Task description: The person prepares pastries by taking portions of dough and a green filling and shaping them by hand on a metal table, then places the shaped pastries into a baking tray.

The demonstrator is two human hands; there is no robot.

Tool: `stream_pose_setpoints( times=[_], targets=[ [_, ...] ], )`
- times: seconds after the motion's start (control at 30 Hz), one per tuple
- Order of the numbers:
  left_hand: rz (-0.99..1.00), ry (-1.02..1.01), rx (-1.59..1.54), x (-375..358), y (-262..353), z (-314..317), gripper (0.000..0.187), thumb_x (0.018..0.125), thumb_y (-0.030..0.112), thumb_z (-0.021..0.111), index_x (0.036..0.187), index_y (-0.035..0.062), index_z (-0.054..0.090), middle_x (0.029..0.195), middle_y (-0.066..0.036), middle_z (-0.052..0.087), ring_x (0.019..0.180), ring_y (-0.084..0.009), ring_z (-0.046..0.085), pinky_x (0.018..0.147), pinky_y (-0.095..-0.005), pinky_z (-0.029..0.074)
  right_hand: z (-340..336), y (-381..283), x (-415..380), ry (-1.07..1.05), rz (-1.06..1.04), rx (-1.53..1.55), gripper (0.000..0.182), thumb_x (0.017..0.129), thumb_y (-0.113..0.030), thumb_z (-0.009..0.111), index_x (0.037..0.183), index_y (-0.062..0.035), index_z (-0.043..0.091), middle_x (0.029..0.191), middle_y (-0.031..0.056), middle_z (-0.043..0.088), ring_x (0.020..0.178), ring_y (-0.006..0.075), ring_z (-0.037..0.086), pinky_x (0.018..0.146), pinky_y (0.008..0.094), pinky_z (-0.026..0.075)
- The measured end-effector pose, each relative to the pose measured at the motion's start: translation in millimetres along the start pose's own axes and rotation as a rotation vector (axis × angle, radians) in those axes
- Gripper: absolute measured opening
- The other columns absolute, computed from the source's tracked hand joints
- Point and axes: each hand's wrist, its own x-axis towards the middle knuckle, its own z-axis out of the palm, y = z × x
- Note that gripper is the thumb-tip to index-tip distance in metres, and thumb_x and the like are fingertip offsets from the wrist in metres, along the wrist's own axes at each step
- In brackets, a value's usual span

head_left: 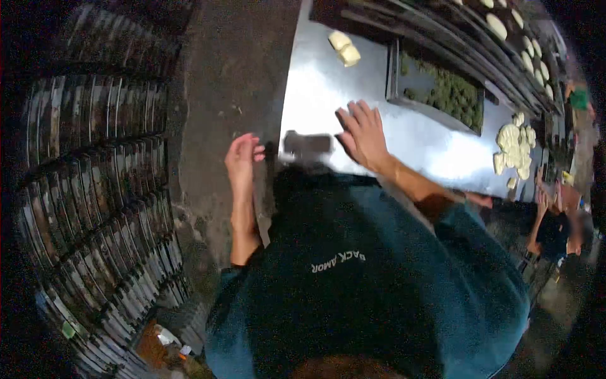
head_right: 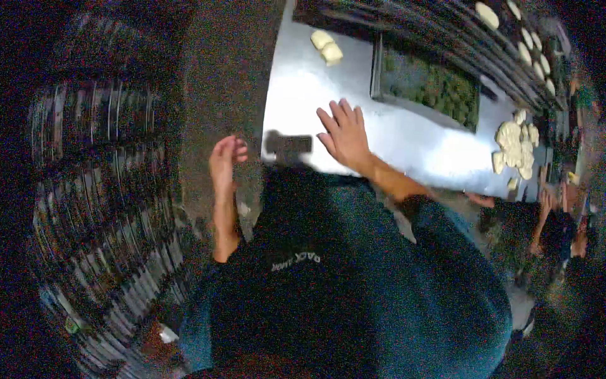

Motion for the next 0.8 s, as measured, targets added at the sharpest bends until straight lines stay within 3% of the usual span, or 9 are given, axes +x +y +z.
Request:
stream_pose_setpoints(
  times=[0.13, 0.27, 0.33, 0.37, 0.47, 0.57, 0.67, 0.73, 0.8],
  targets=[
    [0.258, -0.150, 0.505, 61, 25, 104, 0.037, 0.086, 0.031, 0.061, 0.100, -0.0037, 0.062, 0.098, -0.018, 0.064, 0.079, -0.0263, 0.064, 0.068, -0.0353, 0.052, 10, 4, 2, -0.013, -0.043, -0.079, 0.059, 0.087, -0.037, 0.054, 0.136, -0.0078, 0.038, 0.141, 0.0233, 0.030, 0.133, 0.0415, 0.023, 0.106, 0.0601, 0.018],
    [0.324, -0.172, 1.115, 112, 46, 223, 0.058, 0.085, 0.052, 0.051, 0.095, -0.0030, 0.066, 0.099, -0.024, 0.064, 0.093, -0.0411, 0.060, 0.081, -0.0458, 0.047, 7, 23, -26, -0.049, -0.044, 0.151, 0.039, 0.084, -0.024, 0.058, 0.109, 0.0052, 0.052, 0.138, 0.0288, 0.031, 0.125, 0.0445, 0.035, 0.104, 0.0460, 0.034],
    [0.281, -0.203, 1.182, 115, 51, 256, 0.064, 0.084, 0.057, 0.046, 0.093, -0.0024, 0.067, 0.099, -0.025, 0.063, 0.095, -0.0393, 0.060, 0.083, -0.0468, 0.046, -25, 14, -46, -0.312, 0.100, 0.241, 0.027, 0.079, -0.021, 0.059, 0.091, 0.0037, 0.058, 0.105, 0.0250, 0.055, 0.080, 0.0394, 0.059, 0.075, 0.0470, 0.051],
    [0.425, -0.187, 1.141, 127, 34, 265, 0.066, 0.081, 0.059, 0.048, 0.087, -0.0035, 0.068, 0.092, -0.025, 0.065, 0.090, -0.0398, 0.063, 0.079, -0.0475, 0.048, -29, 17, -55, -0.100, 0.088, 0.310, 0.023, 0.078, -0.020, 0.060, 0.085, 0.0020, 0.060, 0.084, 0.0215, 0.059, 0.069, 0.0386, 0.059, 0.067, 0.0468, 0.050],
    [0.620, -0.108, 0.961, 134, 12, 279, 0.042, 0.076, 0.037, 0.057, 0.073, -0.0035, 0.067, 0.073, -0.026, 0.062, 0.070, -0.0423, 0.061, 0.067, -0.0476, 0.048, 2, 75, -82, -0.033, -0.229, 0.271, 0.021, 0.083, -0.029, 0.061, 0.088, -0.0091, 0.059, 0.069, 0.0161, 0.059, 0.067, 0.0384, 0.058, 0.066, 0.0468, 0.048],
    [0.546, -0.348, 0.650, 82, 16, 244, 0.029, 0.075, 0.023, 0.059, 0.066, -0.0039, 0.056, 0.062, -0.018, 0.055, 0.058, -0.0245, 0.054, 0.056, -0.0403, 0.042, -129, 88, -62, -0.246, 0.336, 0.565, 0.028, 0.081, -0.021, 0.068, 0.104, -0.0078, 0.060, 0.081, 0.0061, 0.065, 0.069, 0.0194, 0.061, 0.064, 0.0316, 0.051],
    [0.095, -0.430, 0.371, 37, 5, 205, 0.013, 0.076, 0.008, 0.061, 0.073, 0.0032, 0.049, 0.065, -0.001, 0.047, 0.056, -0.0082, 0.042, 0.049, -0.0252, 0.037, -235, 160, -38, 0.261, 0.310, 0.601, 0.046, 0.073, -0.019, 0.075, 0.113, -0.0043, 0.058, 0.124, 0.0106, 0.052, 0.088, 0.0172, 0.060, 0.072, 0.0301, 0.051],
    [-0.125, -0.388, 0.085, 17, -6, 190, 0.013, 0.077, 0.000, 0.059, 0.083, 0.0027, 0.047, 0.070, -0.001, 0.043, 0.059, -0.0090, 0.047, 0.051, -0.0234, 0.044, -312, 205, -13, 0.631, 0.132, 0.430, 0.042, 0.078, -0.021, 0.071, 0.114, -0.0024, 0.058, 0.097, 0.0093, 0.067, 0.087, 0.0156, 0.062, 0.077, 0.0296, 0.049],
    [-0.198, -0.387, -0.023, -4, -4, 181, 0.015, 0.080, 0.001, 0.060, 0.092, 0.0010, 0.051, 0.076, -0.004, 0.051, 0.067, -0.0120, 0.054, 0.056, -0.0251, 0.051, -368, 268, 12, 0.671, 0.186, 0.338, 0.037, 0.082, -0.027, 0.067, 0.108, -0.0002, 0.063, 0.096, 0.0112, 0.068, 0.088, 0.0172, 0.064, 0.077, 0.0288, 0.050]
  ],
)
